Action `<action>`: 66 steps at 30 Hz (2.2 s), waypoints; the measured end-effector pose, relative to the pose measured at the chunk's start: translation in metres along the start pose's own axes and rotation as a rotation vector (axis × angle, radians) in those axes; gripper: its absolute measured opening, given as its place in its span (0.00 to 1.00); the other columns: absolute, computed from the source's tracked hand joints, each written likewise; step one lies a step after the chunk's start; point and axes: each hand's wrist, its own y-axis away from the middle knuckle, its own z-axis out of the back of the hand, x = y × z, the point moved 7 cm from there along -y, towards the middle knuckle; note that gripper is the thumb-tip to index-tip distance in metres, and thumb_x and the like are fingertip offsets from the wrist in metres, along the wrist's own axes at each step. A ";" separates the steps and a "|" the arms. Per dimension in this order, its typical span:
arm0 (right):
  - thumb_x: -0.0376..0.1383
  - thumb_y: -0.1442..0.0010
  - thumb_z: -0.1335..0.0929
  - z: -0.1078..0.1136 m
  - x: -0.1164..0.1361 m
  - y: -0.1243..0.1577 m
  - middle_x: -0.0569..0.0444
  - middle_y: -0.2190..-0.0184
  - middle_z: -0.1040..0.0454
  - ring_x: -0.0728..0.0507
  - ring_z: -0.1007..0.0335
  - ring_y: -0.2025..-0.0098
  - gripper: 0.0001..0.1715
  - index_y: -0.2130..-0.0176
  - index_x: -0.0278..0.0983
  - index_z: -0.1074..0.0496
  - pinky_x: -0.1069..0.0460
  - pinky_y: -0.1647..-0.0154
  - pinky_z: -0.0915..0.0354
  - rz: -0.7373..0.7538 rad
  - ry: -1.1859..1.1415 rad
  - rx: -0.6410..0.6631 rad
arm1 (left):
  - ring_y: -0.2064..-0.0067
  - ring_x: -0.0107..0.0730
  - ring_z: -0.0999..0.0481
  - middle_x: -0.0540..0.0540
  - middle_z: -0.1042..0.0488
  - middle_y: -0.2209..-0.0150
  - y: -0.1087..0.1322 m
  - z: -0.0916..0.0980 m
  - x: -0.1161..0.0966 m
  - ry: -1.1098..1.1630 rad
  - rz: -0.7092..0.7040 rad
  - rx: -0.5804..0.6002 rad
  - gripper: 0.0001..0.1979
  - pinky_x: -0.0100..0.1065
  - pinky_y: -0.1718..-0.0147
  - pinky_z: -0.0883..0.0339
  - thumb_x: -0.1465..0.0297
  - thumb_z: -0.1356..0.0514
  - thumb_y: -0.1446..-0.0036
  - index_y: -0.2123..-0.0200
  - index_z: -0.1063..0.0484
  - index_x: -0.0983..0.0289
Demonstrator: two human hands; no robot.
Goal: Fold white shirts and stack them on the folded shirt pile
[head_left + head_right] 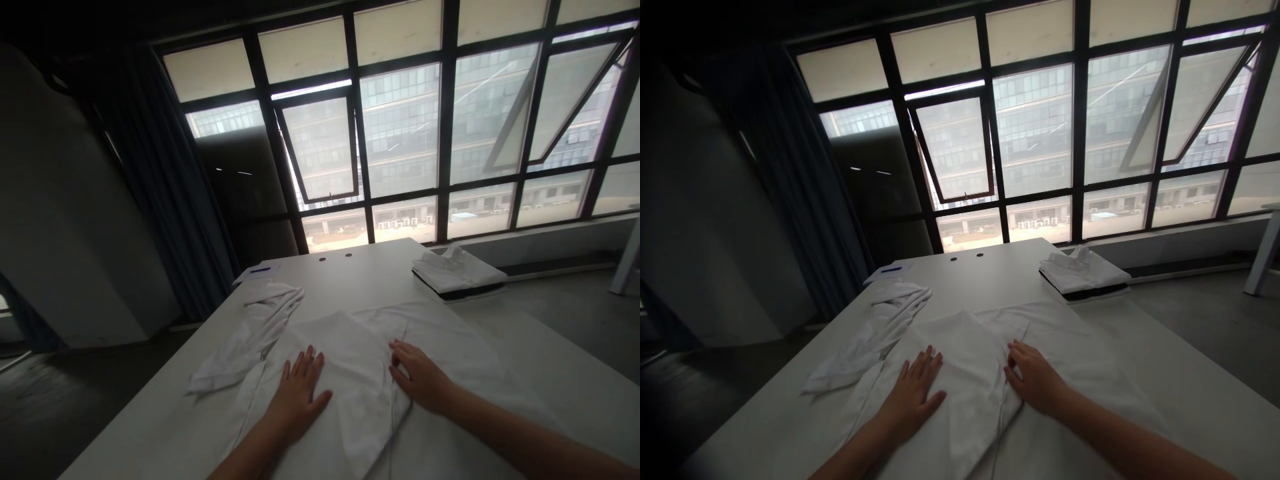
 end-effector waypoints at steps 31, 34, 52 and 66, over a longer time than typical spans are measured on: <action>0.37 0.48 0.31 -0.001 0.069 -0.034 0.44 0.56 0.23 0.34 0.28 0.54 0.22 0.52 0.38 0.26 0.44 0.55 0.37 0.092 0.324 0.365 | 0.38 0.46 0.33 0.60 0.37 0.34 -0.064 0.032 -0.021 0.166 -0.175 -0.232 0.31 0.47 0.39 0.37 0.68 0.38 0.42 0.36 0.38 0.56; 0.37 0.47 0.31 -0.005 0.085 -0.026 0.49 0.58 0.22 0.39 0.26 0.59 0.17 0.56 0.40 0.23 0.49 0.60 0.37 0.169 0.213 0.485 | 0.38 0.44 0.33 0.58 0.37 0.34 -0.062 0.040 -0.034 0.155 -0.210 -0.230 0.31 0.46 0.39 0.37 0.73 0.41 0.43 0.36 0.38 0.55; 0.36 0.47 0.30 0.066 -0.002 -0.050 0.50 0.58 0.22 0.40 0.26 0.58 0.18 0.55 0.40 0.27 0.50 0.61 0.37 -0.168 0.174 0.392 | 0.46 0.41 0.28 0.54 0.34 0.38 -0.039 0.051 -0.124 0.195 -0.444 -0.177 0.31 0.41 0.44 0.35 0.81 0.44 0.45 0.39 0.35 0.54; 0.41 0.42 0.31 0.053 -0.003 -0.051 0.42 0.47 0.24 0.35 0.27 0.47 0.26 0.45 0.37 0.31 0.46 0.48 0.35 -0.177 0.088 0.350 | 0.45 0.40 0.28 0.55 0.25 0.47 -0.053 0.040 -0.143 0.085 -0.546 -0.296 0.12 0.43 0.45 0.38 0.70 0.43 0.33 0.48 0.28 0.55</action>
